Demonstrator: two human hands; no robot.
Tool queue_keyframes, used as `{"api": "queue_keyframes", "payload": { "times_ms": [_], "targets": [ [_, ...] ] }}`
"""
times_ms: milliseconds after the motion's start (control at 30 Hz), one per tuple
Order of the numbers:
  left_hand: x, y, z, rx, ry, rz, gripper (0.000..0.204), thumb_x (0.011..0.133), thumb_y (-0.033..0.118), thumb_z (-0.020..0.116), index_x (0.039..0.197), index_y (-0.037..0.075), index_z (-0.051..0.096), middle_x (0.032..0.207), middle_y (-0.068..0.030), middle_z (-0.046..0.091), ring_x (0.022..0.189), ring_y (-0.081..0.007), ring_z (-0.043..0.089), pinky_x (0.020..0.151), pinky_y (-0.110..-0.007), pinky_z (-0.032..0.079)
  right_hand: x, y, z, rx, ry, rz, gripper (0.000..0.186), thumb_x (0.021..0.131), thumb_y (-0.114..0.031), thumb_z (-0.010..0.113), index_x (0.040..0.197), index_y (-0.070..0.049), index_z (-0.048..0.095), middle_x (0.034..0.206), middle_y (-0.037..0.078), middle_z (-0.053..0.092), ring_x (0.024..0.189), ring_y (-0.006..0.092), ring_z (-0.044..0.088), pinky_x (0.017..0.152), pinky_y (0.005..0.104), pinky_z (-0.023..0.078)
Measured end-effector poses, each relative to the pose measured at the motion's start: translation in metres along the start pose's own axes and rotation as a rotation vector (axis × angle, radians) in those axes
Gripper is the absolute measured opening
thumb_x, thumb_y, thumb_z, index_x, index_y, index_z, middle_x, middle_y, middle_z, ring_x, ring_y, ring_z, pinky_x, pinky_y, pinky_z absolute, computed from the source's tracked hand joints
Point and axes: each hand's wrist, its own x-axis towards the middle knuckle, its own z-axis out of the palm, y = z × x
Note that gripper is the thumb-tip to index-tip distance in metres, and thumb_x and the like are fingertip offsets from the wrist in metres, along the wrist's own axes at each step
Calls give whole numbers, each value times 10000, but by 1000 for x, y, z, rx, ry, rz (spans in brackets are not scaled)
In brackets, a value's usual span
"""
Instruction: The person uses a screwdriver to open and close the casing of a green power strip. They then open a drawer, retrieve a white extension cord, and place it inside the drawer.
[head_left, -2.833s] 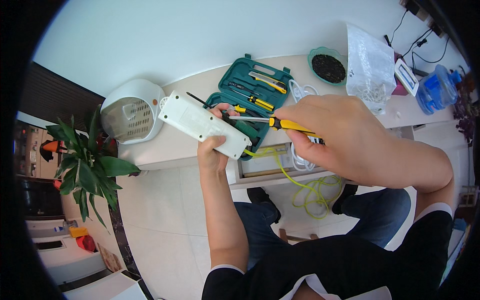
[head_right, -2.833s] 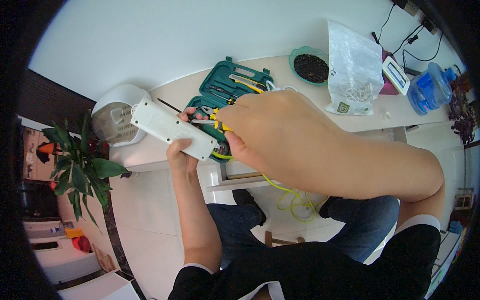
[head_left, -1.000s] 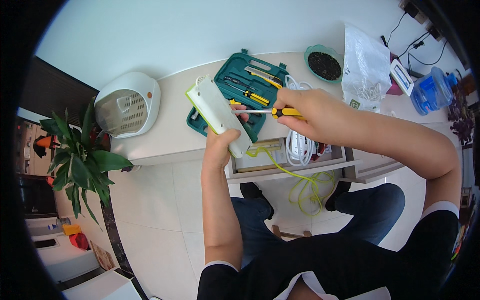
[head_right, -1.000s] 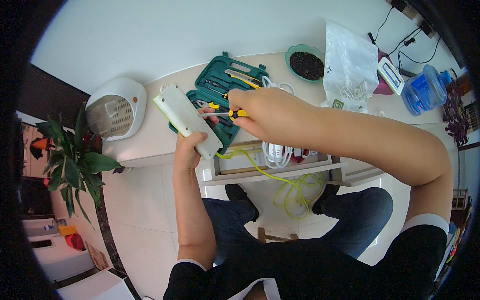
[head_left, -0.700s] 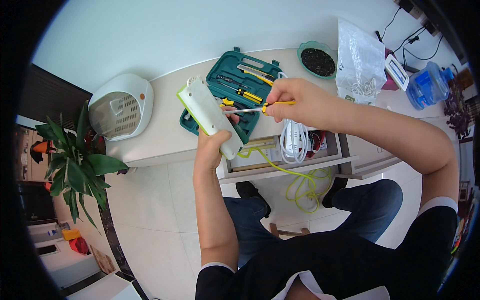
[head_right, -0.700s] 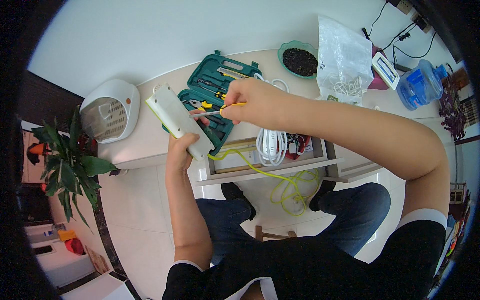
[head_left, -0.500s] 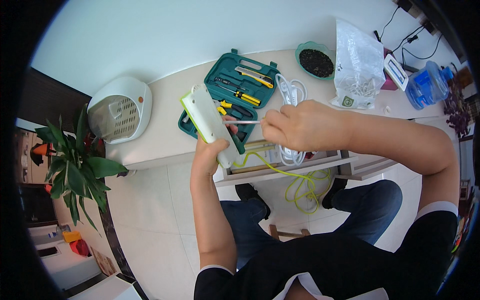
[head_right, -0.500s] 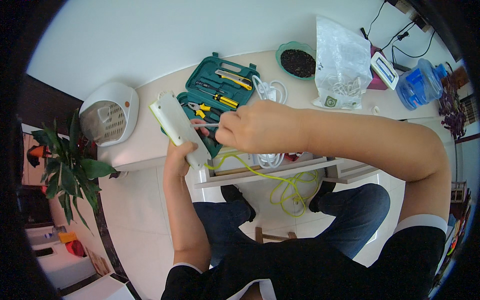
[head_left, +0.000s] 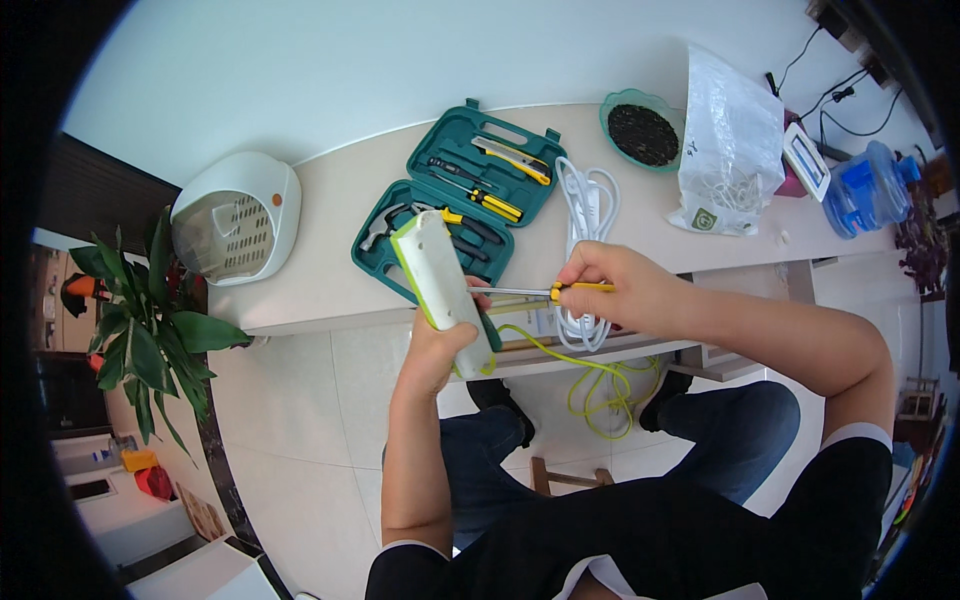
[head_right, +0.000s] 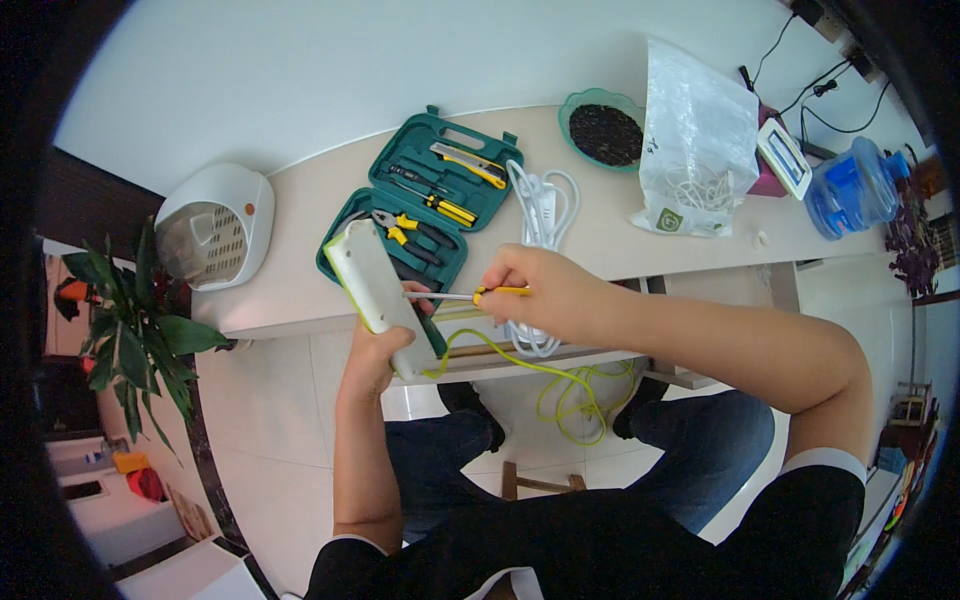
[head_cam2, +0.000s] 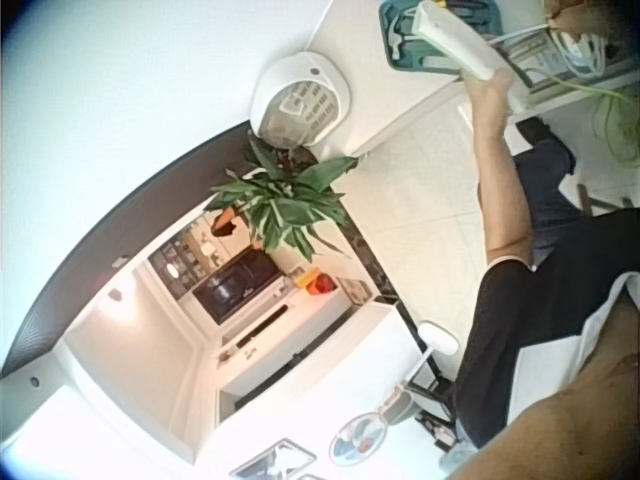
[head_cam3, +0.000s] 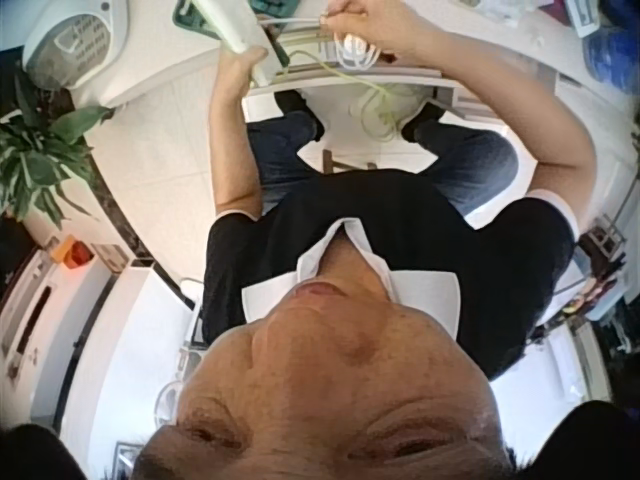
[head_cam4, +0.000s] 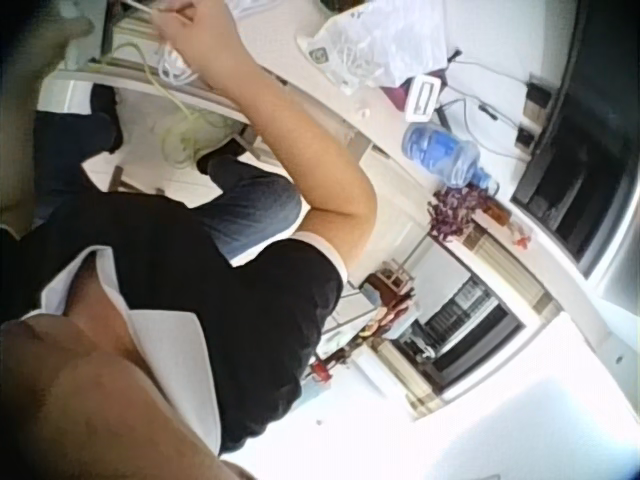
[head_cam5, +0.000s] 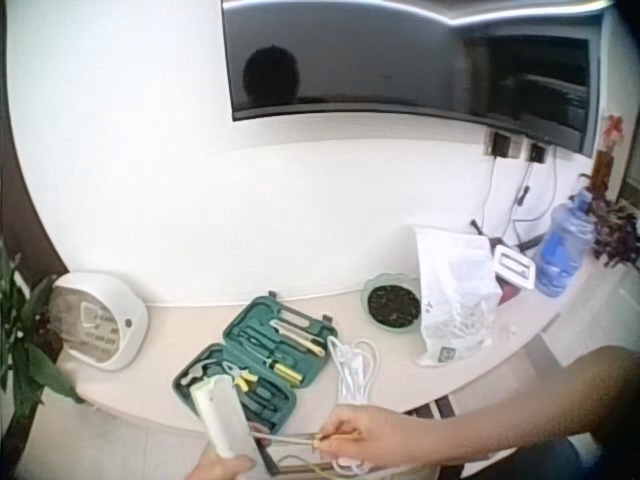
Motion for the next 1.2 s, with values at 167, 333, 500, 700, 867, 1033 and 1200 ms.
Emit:
{"api": "queue_keyframes", "payload": {
  "times_ms": [167, 333, 500, 700, 867, 1033, 1200],
  "targets": [
    [2, -20, 14, 21, -65, -128, 526, 558, 45, 530, 1080, -12, 497, 900, -96, 553, 889, -192, 542, 830, -316, 424, -19, 20, -10, -1301, -11, -717, 145, 856, -156, 524, 942, -46, 486, 813, 96, 539, 583, 230, 570, 475, 333, 461],
    [6, -31, 24, -13, -93, -206, 490, 593, 48, 540, 1076, -16, 497, 911, -95, 558, 896, -184, 544, 820, -320, 433, -26, 36, -13, -1087, 24, -532, 172, 841, -126, 556, 958, -16, 493, 832, 79, 537, 607, 149, 553, 440, 284, 459],
    [5, -24, 31, 48, -98, -149, 470, 617, 58, 556, 1078, -17, 500, 945, -96, 562, 892, -176, 544, 818, -313, 431, -27, 53, -9, -71, 94, -54, 195, 875, -150, 543, 986, -3, 479, 844, 65, 543, 605, 97, 510, 429, 239, 417],
    [7, -34, 32, 100, -123, -201, 451, 616, 73, 575, 1053, -12, 499, 937, -88, 558, 891, -171, 531, 808, -303, 427, -36, 36, -15, -34, 56, 107, 203, 875, -139, 546, 998, 3, 468, 835, 75, 541, 569, 113, 496, 418, 242, 398],
    [5, -23, 36, 98, -142, -204, 453, 609, 70, 576, 1047, -6, 494, 930, -87, 556, 881, -176, 529, 808, -304, 426, -40, 59, -11, -999, 138, -584, 197, 859, -127, 559, 1010, -30, 477, 822, 101, 538, 526, 132, 488, 410, 238, 394],
    [8, -31, 30, 120, -159, -191, 458, 611, 66, 575, 1057, -4, 498, 929, -89, 559, 902, -179, 532, 812, -307, 428, -33, 47, -13, 187, 96, 89, 182, 862, -133, 561, 1001, -50, 478, 818, 112, 538, 456, 93, 411, 367, 205, 338],
    [8, -33, 37, 144, -132, -149, 437, 613, 60, 577, 1040, -12, 517, 925, -89, 569, 904, -179, 548, 804, -305, 439, -35, 53, -12, -155, 122, -111, 193, 865, -127, 548, 1029, -47, 484, 830, 112, 538, 468, 104, 432, 400, 209, 363]
  ]
}}
